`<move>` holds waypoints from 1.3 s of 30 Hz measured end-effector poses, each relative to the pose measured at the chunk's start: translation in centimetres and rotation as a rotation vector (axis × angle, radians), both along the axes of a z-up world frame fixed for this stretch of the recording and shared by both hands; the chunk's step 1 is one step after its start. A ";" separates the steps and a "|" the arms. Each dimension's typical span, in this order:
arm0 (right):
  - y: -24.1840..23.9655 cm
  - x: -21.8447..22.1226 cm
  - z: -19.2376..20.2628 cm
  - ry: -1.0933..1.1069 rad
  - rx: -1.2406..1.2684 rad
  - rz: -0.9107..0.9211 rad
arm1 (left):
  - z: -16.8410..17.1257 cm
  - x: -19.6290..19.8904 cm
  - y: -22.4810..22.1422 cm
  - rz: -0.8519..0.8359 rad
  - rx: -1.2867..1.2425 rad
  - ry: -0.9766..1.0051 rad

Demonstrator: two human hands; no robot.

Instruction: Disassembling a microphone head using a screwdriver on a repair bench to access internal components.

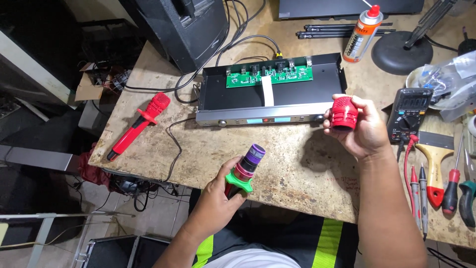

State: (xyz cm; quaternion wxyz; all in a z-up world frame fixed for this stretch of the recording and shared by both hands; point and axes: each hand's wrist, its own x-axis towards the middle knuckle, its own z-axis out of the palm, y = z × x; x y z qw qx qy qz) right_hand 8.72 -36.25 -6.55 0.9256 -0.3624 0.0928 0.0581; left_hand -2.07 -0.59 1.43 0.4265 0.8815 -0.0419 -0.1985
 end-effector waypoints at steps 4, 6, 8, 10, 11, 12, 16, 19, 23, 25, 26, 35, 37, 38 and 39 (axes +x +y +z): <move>0.5 -0.3 -0.3 -0.017 -0.014 0.032 | -0.9 -0.1 0.3 -0.083 -0.003 -0.123; 0.7 -0.6 -0.5 -0.065 -0.104 0.150 | -1.6 0.1 0.5 -0.176 0.122 -0.324; 1.9 -1.4 0.5 -0.160 -0.276 0.243 | -2.4 0.2 0.8 -0.201 0.177 -0.385; 3.0 -2.3 1.3 -0.253 -0.449 0.333 | -3.2 0.4 1.1 -0.227 0.232 -0.446; 3.5 -2.7 1.7 -0.342 -0.639 0.447 | -3.6 0.5 1.2 -0.225 0.270 -0.454; 4.0 -3.0 2.2 -0.432 -0.830 0.560 | -4.0 0.7 1.3 -0.221 0.308 -0.463; 6.0 -3.7 1.9 -0.769 -0.823 0.679 | -3.5 1.0 1.1 -0.205 0.306 -0.439; 7.0 -4.2 2.8 -0.804 -0.895 0.751 | -3.3 1.1 1.1 -0.191 0.296 -0.400; 7.5 -4.6 3.4 -0.716 -0.937 0.843 | -2.8 1.3 0.6 -0.180 0.305 -0.323; 7.6 -4.6 3.5 -0.701 -0.953 0.857 | -2.6 1.3 0.3 -0.167 0.289 -0.309; 7.6 -4.6 3.6 -0.720 -0.942 0.850 | -2.6 1.4 0.3 -0.166 0.273 -0.318; 6.5 -4.3 3.2 -0.796 -0.814 0.805 | -1.1 1.2 -0.2 -0.099 0.136 -0.171; 6.1 -4.2 3.2 -0.754 -0.816 0.794 | -0.3 1.1 -0.3 -0.046 0.122 -0.066; 5.9 -4.1 3.3 -0.688 -0.824 0.758 | 0.1 1.1 -0.3 0.032 0.074 0.001; 5.8 -4.1 3.3 -0.623 -0.831 0.723 | 0.5 1.1 -0.2 0.110 0.025 0.069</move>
